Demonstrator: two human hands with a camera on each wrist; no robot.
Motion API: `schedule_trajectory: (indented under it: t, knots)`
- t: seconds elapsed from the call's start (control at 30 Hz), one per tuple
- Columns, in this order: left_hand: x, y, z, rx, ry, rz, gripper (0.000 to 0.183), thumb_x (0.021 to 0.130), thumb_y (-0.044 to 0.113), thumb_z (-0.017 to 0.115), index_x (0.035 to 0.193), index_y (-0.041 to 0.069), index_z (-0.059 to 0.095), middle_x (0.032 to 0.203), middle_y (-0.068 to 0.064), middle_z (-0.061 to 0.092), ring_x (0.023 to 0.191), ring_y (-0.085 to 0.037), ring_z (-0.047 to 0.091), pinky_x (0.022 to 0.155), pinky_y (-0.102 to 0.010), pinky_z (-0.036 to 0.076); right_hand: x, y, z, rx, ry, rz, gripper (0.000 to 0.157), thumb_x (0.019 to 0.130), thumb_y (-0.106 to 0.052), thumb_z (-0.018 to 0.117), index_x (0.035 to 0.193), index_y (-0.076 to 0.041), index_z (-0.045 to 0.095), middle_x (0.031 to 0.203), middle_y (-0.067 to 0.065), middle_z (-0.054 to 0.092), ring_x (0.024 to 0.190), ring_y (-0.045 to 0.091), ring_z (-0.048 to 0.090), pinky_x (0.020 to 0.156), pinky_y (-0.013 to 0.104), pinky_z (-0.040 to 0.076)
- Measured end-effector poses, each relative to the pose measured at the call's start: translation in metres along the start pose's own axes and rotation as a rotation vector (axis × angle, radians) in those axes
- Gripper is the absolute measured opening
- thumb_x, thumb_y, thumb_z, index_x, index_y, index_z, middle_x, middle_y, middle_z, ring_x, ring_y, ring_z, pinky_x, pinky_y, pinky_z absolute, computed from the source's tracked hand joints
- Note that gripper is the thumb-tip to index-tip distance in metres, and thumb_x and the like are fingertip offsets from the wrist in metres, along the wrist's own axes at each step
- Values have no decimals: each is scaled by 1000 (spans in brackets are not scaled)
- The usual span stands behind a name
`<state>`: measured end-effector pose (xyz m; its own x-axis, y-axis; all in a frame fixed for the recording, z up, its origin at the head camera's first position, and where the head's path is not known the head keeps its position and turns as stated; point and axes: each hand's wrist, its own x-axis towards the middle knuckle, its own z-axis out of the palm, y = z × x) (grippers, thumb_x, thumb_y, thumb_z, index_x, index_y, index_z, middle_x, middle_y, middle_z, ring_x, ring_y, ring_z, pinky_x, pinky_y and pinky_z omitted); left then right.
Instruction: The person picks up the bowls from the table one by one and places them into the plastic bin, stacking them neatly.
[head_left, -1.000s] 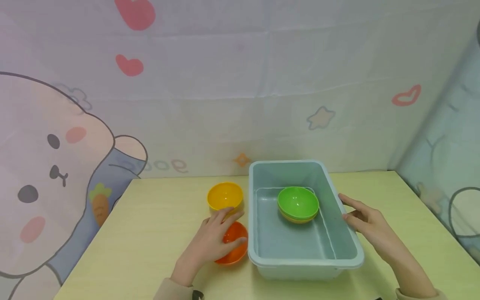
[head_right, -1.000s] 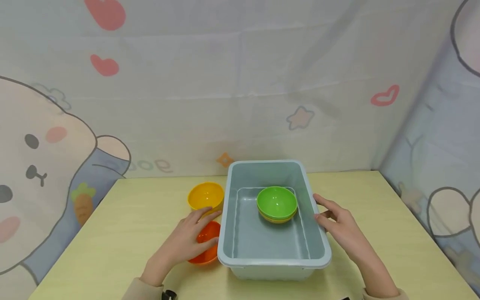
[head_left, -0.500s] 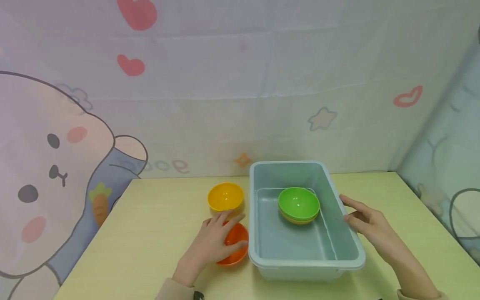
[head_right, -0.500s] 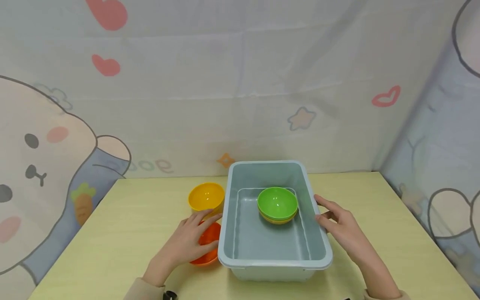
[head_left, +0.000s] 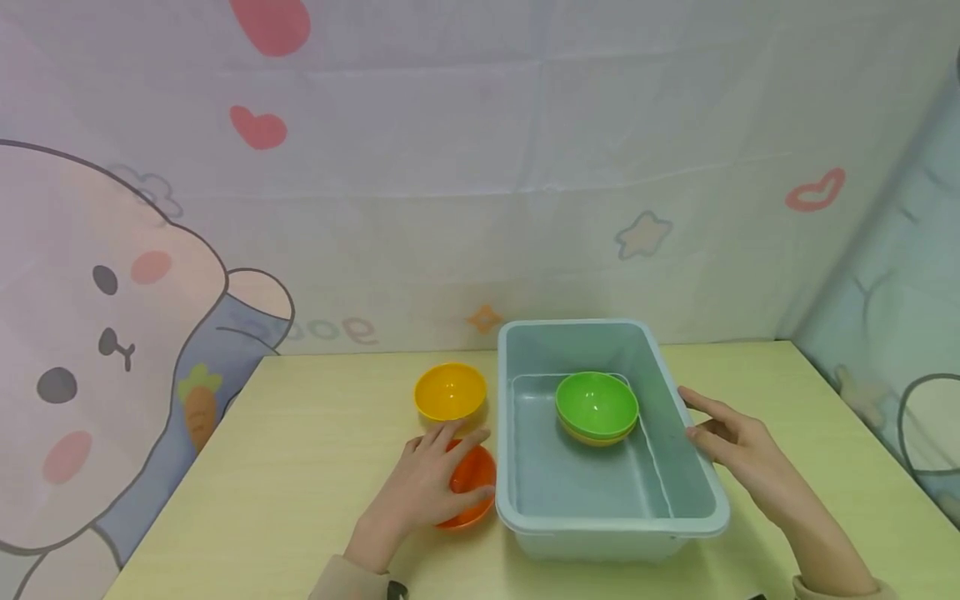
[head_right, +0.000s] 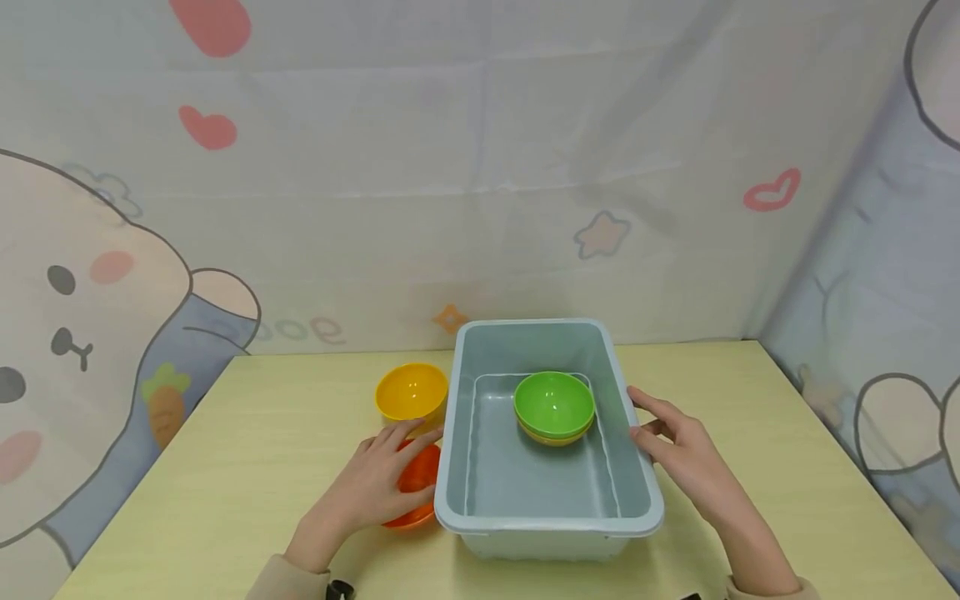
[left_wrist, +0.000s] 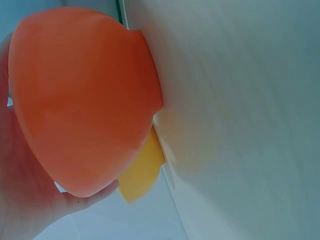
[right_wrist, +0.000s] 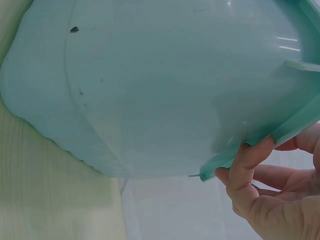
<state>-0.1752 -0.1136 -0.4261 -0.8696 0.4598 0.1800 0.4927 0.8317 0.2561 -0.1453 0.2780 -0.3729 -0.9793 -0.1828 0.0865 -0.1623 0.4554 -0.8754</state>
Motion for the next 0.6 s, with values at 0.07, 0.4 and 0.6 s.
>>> schedule_trajectory:
  t: [0.07,0.4,0.6]
  knots:
    - [0,1,0,-1,-9,4,67,83,63,60,141,31,47,149,-5,41,133,-30,43,101,-55,38,0,0,0,-1,-1,3,57,101,-23,50,150,-4,29,98,4,65,85,4,60,74,21,50]
    - [0,3,1,-3,-76,-13,67,81,64,61,139,32,49,147,-7,44,134,-29,41,100,-55,40,1,1,0,8,0,-1,57,100,-22,50,150,-4,30,98,2,65,84,4,60,73,21,51]
    - [-1,5,1,-12,-99,-19,69,77,65,64,137,34,50,146,-7,44,135,-28,40,99,-55,40,0,1,-1,4,-3,10,57,101,-23,50,151,-5,29,98,3,65,85,4,60,74,21,50]
